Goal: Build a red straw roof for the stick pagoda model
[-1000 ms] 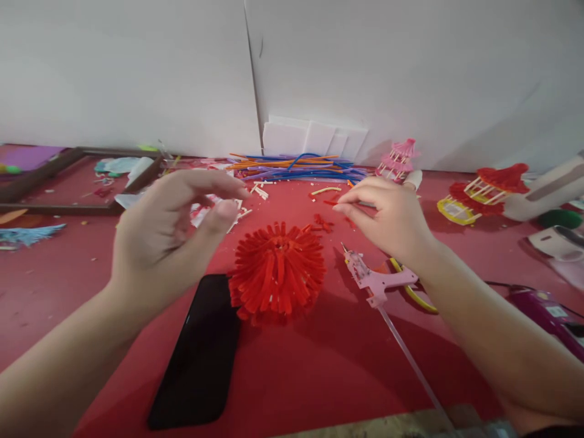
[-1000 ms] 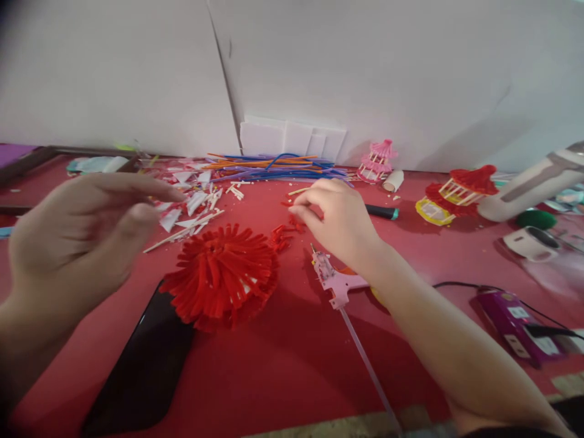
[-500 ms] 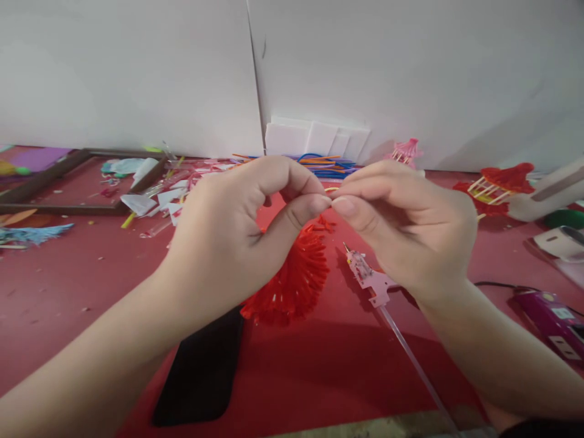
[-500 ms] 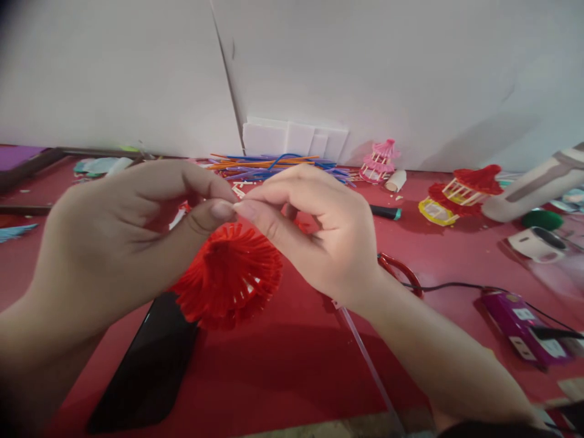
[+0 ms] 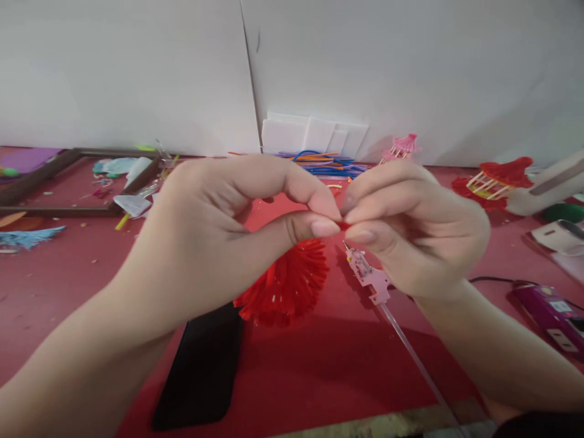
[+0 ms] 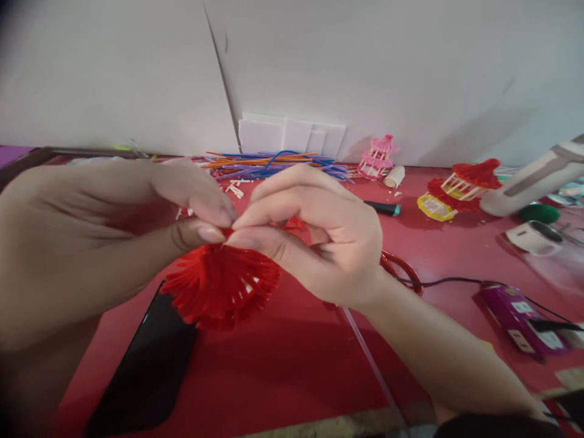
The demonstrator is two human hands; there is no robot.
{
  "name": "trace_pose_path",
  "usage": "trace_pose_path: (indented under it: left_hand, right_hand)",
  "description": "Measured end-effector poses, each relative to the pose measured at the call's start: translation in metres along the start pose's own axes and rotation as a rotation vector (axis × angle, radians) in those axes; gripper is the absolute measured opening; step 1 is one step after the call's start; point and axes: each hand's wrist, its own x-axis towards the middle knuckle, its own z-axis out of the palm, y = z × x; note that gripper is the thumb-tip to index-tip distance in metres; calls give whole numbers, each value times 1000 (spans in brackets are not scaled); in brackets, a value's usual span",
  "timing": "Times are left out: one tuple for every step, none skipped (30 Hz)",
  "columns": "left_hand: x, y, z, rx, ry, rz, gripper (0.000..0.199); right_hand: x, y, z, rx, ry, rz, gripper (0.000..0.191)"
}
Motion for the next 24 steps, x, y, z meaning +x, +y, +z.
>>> trace_pose_path:
  left_hand:
    - [0, 0, -1, -5, -37, -6, 9]
    - [0, 1, -3, -2, -70, -8, 11]
    - [1, 1, -3, 7, -95, -6, 12]
    - [1, 0, -4, 21, -108, 3, 13]
    - [1, 0, -5, 38, -113, 15, 15]
    - [0, -1, -5, 55, -113, 27, 16]
    - [0, -2, -6, 70, -109, 41, 17]
    - [0, -4, -7, 86, -103, 55, 18]
    - [0, -5, -8, 102, -97, 73, 19]
    - [0, -6, -9, 117, -93, 88, 20]
    - [0, -7, -10, 127, -90, 98, 21]
    - [-1, -7, -10, 130, -87, 105, 22]
    - [-1, -7, -11, 126, -85, 111, 22]
    - [-1, -7, -12, 119, -91, 114, 23]
    - [-1, -7, -12, 113, -100, 121, 23]
    - [-2, -8, -11, 113, -111, 128, 22]
    - [-3, -9, -10, 121, -124, 128, 20]
    - [-5, -10, -9, 135, -135, 114, 18]
    - [-7, -13, -7, 149, -144, 89, 16]
    - [-10, -16, -6, 156, -147, 60, 16]
    - [-13, -20, -4, 155, -144, 26, 21]
    - [-16, -24, -3, 145, -146, 1, 26]
    - [-20, -28, -3, 131, -145, -20, 29]
    - [-23, -32, -3, 123, -149, -44, 32]
  right_hand:
    - [-1, 1, -2, 13, -27, -14, 15]
    - [-1, 3, -4, 28, -53, -30, 14]
    - [-2, 4, -6, 45, -81, -53, 13]
    - [-3, 5, -7, 54, -110, -75, 13]
    - [-3, 7, -8, 55, -135, -92, 13]
    - [-3, 7, -9, 53, -153, -101, 13]
    - [-3, 8, -9, 51, -160, -105, 13]
    - [-3, 8, -9, 49, -156, -106, 12]
    - [-2, 8, -9, 46, -142, -105, 10]
    - [-1, 7, -10, 42, -121, -107, 8]
    - [1, 6, -10, 42, -100, -115, 6]
    - [2, 5, -11, 40, -92, -127, 5]
    - [3, 4, -12, 32, -102, -133, 6]
    - [4, 3, -13, 17, -131, -138, 5]
    - [4, 2, -14, -3, -168, -145, 5]
    - [3, 1, -14, -29, -201, -154, 6]
    - [1, 1, -15, -59, -223, -165, 9]
    - [-2, 1, -15, -91, -234, -174, 11]
    - [-6, 1, -16, -122, -235, -188, 13]
    - [-10, 1, -16, -155, -239, -204, 14]
    - [-15, 2, -16, -187, -249, -221, 15]
    - [-19, 3, -17, -215, -272, -242, 16]
    - [-23, 3, -17, -238, -302, -265, 15]
    - [-26, 4, -18, -254, -330, -289, 14]
